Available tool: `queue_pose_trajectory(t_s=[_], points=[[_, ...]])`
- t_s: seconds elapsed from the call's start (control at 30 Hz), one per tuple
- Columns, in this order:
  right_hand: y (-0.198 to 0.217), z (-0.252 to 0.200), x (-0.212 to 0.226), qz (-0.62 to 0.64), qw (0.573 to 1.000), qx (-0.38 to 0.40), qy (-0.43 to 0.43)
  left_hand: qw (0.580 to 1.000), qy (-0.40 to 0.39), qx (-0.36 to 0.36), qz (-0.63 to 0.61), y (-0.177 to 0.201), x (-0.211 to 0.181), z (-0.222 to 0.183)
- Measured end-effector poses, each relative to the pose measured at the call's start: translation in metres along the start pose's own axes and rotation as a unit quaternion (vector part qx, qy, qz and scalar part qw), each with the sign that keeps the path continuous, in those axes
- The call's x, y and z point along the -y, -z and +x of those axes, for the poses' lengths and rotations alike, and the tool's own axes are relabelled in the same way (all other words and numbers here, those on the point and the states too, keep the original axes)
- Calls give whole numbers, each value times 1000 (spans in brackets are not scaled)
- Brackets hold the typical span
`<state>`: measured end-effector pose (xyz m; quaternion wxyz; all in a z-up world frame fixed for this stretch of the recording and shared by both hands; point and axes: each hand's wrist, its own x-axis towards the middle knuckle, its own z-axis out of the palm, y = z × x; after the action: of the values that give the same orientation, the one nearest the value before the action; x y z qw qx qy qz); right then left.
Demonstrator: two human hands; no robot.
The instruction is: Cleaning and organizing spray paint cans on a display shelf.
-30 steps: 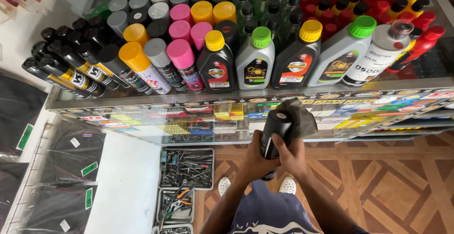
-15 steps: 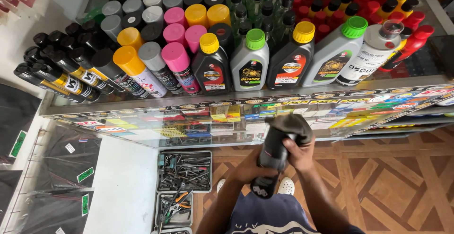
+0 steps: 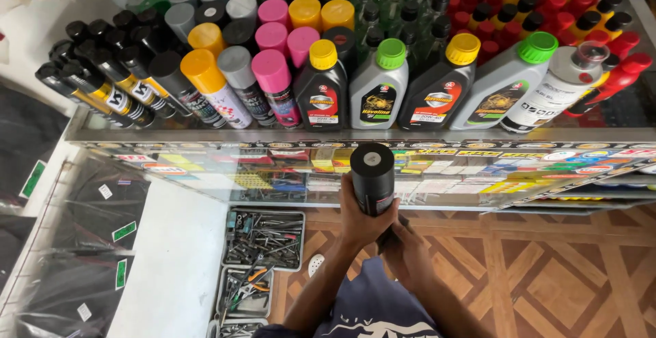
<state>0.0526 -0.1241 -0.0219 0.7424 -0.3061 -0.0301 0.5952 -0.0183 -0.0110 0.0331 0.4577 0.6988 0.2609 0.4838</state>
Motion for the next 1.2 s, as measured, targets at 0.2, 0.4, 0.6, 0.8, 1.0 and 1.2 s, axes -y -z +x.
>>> queue_pose_trajectory(t_s=[0.2, 0.4, 0.6, 0.8, 1.0, 1.2], points=[[29, 7, -7, 71, 996, -23, -46, 1000, -5, -12, -25, 9, 17, 4], [58, 25, -9, -32, 990, -95, -97, 996, 40, -40, -70, 11, 10, -3], [23, 23, 24, -46, 992, -70, -99, 997, 9, -63, -48, 17, 8, 6], [65, 38, 35, -379, 925, -35, 7, 992, 46, -79, -85, 3, 6, 12], [73, 59, 48, -152, 978, -45, -137, 995, 16, -88, -34, -20, 24, 8], [27, 52, 120, -470, 871, -29, 138, 974, 109, -167, -104, -16, 51, 10]])
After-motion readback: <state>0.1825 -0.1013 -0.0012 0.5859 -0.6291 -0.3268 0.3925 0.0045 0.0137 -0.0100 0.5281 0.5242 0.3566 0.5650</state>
